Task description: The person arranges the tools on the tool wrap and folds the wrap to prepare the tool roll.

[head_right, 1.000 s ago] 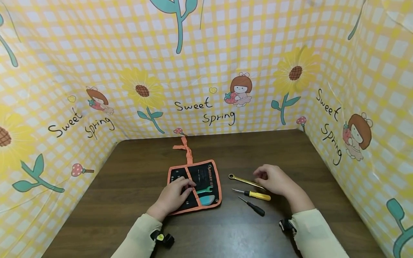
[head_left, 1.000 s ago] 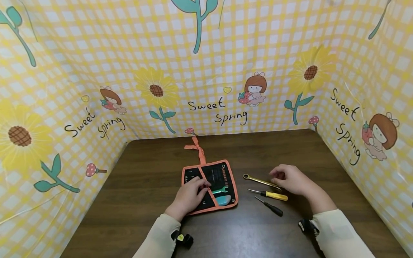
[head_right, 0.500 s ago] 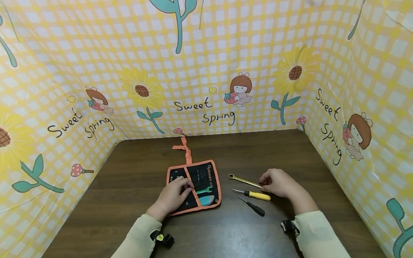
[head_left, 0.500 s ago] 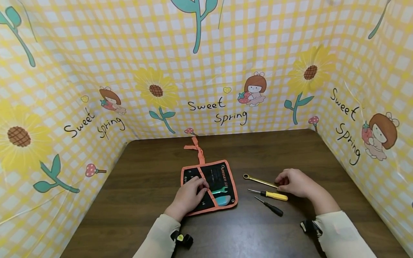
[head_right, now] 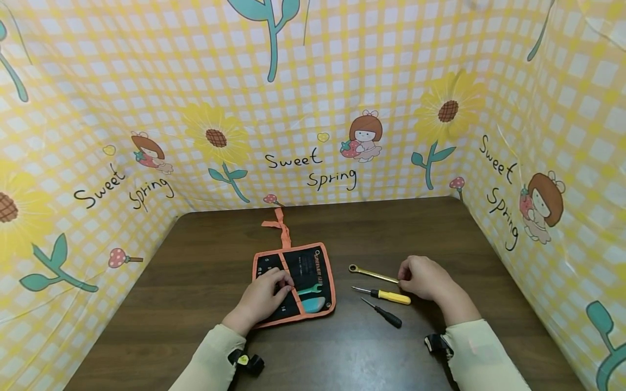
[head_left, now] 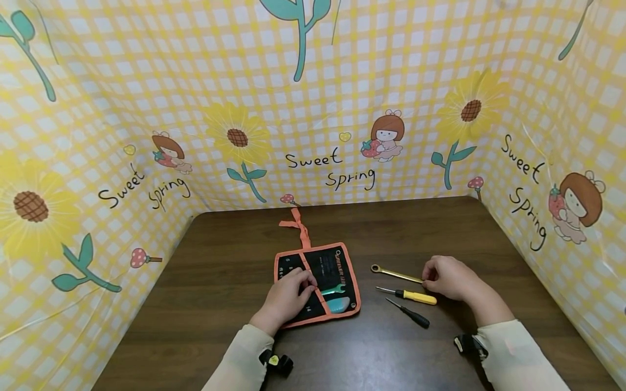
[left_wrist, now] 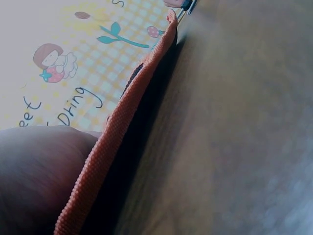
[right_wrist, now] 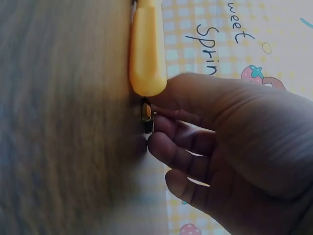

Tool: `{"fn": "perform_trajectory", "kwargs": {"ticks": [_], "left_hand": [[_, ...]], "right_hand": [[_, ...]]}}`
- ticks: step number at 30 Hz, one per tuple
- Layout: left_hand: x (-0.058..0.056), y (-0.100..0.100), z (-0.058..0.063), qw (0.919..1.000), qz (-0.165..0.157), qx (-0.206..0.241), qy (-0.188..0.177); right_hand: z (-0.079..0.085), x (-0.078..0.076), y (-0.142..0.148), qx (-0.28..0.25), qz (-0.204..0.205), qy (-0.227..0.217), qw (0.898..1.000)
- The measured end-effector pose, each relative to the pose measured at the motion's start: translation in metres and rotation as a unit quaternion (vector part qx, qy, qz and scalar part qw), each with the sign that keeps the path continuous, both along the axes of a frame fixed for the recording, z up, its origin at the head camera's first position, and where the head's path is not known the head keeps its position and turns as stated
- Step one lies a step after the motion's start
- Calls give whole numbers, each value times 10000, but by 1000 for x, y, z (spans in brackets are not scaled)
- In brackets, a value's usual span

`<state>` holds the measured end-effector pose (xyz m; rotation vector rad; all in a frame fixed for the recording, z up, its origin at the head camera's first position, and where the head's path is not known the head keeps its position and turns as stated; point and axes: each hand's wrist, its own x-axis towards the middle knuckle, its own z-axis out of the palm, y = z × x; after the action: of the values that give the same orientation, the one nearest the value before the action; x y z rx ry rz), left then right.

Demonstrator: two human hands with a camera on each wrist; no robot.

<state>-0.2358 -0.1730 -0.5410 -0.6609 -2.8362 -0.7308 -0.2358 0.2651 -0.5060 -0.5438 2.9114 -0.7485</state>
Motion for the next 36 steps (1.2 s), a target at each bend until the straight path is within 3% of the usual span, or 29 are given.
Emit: {"fn": "perform_trajectory", "kwargs": {"ticks": [15, 36], "left_hand": [[-2, -2, -2, 10000, -50, -39, -7], [0, -2, -2, 9997, -142, 162, 59]], "right_hand": [[-2, -3, 2, -813, 218, -371, 9958], [-8, -5, 1, -800, -10, -216, 9966]]}}
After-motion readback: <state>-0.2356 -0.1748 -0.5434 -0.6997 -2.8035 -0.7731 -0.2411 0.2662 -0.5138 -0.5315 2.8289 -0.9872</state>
